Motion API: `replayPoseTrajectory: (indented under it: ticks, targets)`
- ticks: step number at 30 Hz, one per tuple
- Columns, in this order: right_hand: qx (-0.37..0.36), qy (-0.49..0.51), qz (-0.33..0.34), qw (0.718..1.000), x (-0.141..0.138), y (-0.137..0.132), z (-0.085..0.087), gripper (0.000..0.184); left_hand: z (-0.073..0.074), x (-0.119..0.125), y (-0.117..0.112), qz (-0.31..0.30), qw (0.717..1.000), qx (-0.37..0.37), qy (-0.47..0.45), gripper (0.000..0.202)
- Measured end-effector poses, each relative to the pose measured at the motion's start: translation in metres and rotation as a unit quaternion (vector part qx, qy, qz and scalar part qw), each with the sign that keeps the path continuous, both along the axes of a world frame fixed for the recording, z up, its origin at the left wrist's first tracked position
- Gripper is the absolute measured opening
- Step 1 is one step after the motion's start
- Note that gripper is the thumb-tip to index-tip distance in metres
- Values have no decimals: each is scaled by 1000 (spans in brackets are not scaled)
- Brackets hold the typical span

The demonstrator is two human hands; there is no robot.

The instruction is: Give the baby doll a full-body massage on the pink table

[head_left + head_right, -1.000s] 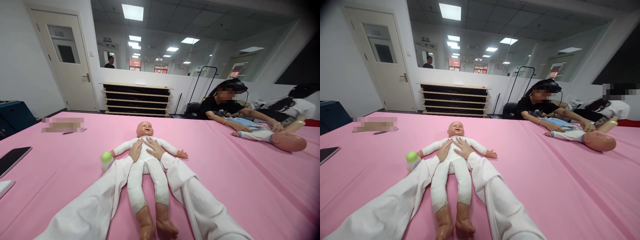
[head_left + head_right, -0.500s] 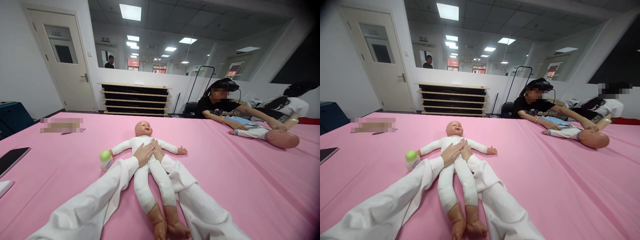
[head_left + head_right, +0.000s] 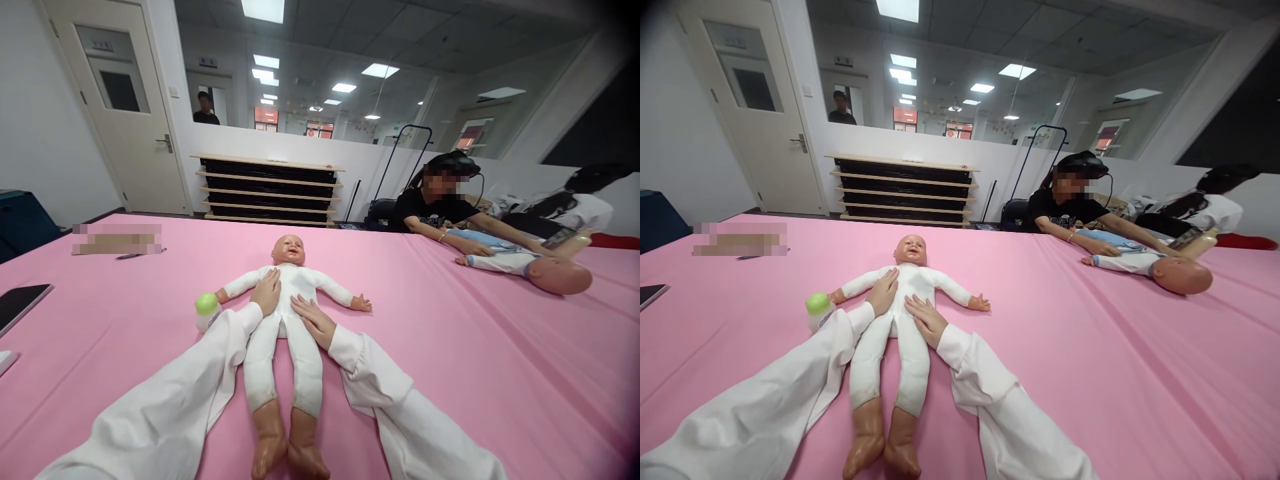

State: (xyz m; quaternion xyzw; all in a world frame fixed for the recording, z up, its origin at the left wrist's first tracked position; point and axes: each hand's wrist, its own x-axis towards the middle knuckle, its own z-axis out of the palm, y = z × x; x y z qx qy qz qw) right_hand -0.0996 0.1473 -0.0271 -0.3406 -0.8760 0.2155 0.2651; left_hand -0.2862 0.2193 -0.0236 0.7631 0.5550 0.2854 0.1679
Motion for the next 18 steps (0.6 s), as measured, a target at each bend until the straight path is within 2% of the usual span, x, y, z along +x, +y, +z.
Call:
replayPoseTrajectory:
  ticks: [5, 9, 11, 13, 16, 18]
  targets:
    - [24, -61, 44, 997, -16, 33, 16, 45, -18, -12, -27, -20, 999, 28, 26, 50]
    - [13, -110, 34, 993, -30, 69, 26, 41, -16, -19, -59, -31, 997, 19, 72, 52]
    - [7, -116, 5, 993, -34, 82, 27, 40, -8, -20, -71, -82, 992, 24, 96, 50]
    - [15, -89, -60, 994, -35, 87, 22, 42, 3, -19, -78, -176, 977, 36, 115, 48]
    - [12, -30, -170, 985, -30, 83, 1, 46, 18, -14, -74, -312, 942, 35, 116, 46]
    - [-7, -1, -222, 975, -23, 75, -17, 48, 25, -9, -67, -352, 930, 32, 98, 47]
